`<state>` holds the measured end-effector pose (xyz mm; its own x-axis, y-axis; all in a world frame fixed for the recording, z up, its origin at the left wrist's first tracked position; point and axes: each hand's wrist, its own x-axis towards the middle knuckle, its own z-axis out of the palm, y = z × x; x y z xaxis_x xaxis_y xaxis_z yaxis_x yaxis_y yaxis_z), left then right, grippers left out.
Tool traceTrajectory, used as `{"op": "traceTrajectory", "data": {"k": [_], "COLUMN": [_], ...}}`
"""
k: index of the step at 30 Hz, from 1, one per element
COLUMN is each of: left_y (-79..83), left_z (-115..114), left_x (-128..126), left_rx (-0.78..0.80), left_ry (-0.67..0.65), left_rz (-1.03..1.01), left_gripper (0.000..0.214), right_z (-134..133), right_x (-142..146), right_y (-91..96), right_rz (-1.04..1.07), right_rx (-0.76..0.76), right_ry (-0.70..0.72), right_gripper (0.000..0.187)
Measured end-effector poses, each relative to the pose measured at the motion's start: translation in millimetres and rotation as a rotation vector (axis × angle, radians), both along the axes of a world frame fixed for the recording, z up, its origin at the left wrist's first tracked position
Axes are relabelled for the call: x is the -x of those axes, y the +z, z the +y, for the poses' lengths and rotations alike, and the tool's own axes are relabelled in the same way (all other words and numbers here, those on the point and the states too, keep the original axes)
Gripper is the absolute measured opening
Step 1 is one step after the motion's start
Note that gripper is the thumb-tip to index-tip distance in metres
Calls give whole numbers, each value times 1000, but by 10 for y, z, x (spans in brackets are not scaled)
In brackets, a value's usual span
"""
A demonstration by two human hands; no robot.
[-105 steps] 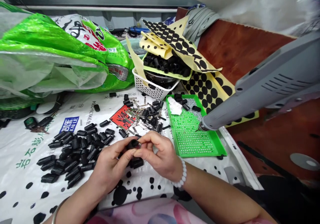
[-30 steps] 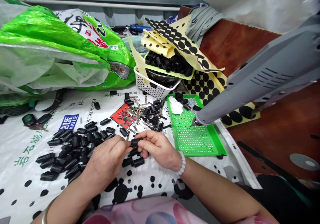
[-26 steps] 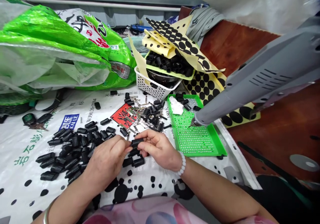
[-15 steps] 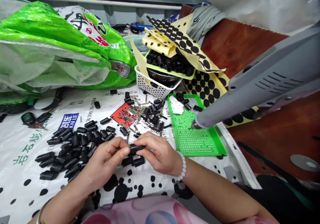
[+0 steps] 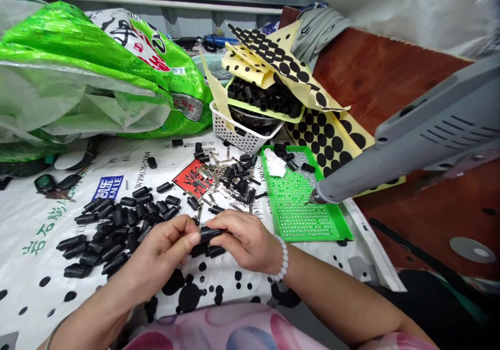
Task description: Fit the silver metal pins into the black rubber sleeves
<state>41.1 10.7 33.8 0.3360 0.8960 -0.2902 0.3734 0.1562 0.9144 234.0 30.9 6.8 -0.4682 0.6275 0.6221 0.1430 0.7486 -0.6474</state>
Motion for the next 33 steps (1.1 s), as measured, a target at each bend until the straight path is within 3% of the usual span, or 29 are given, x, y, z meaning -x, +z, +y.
{"op": "traceTrajectory", "data": {"k": [2, 6, 12, 19, 22, 26, 31, 33], "left_y": [9, 3, -7, -30, -70, -137, -168, -172], "left_z": [-15, -34, -52, -69, -84, -100, -139, -169], "left_x": [3, 13, 13, 47, 72, 83, 90, 100], "left_rx": [-179, -500, -805, -921, -883, -788, -830, -912], "left_ry": [-30, -104, -181, -233, -246, -242, -328, -369], "left_rz": [141, 333, 443, 496, 465, 403, 452, 515], "left_gripper": [26, 19, 16, 13, 10, 7, 7, 11], "right_z": [-12, -53, -71, -54, -49, 6, 189, 249], "right_x": [-3, 1, 42, 48, 43, -23, -274, -376], "right_y": [-9, -7, 62, 53, 37, 87, 176, 198], "right_rz": [0, 62, 192, 171, 94, -100, -159, -177], "right_rx": [153, 597, 1036, 1202, 1156, 876, 442, 275], "right_ry": [-1, 94, 147, 159, 191, 152, -390, -526], "right_gripper": [17, 20, 19, 18, 18, 24, 30, 24]}}
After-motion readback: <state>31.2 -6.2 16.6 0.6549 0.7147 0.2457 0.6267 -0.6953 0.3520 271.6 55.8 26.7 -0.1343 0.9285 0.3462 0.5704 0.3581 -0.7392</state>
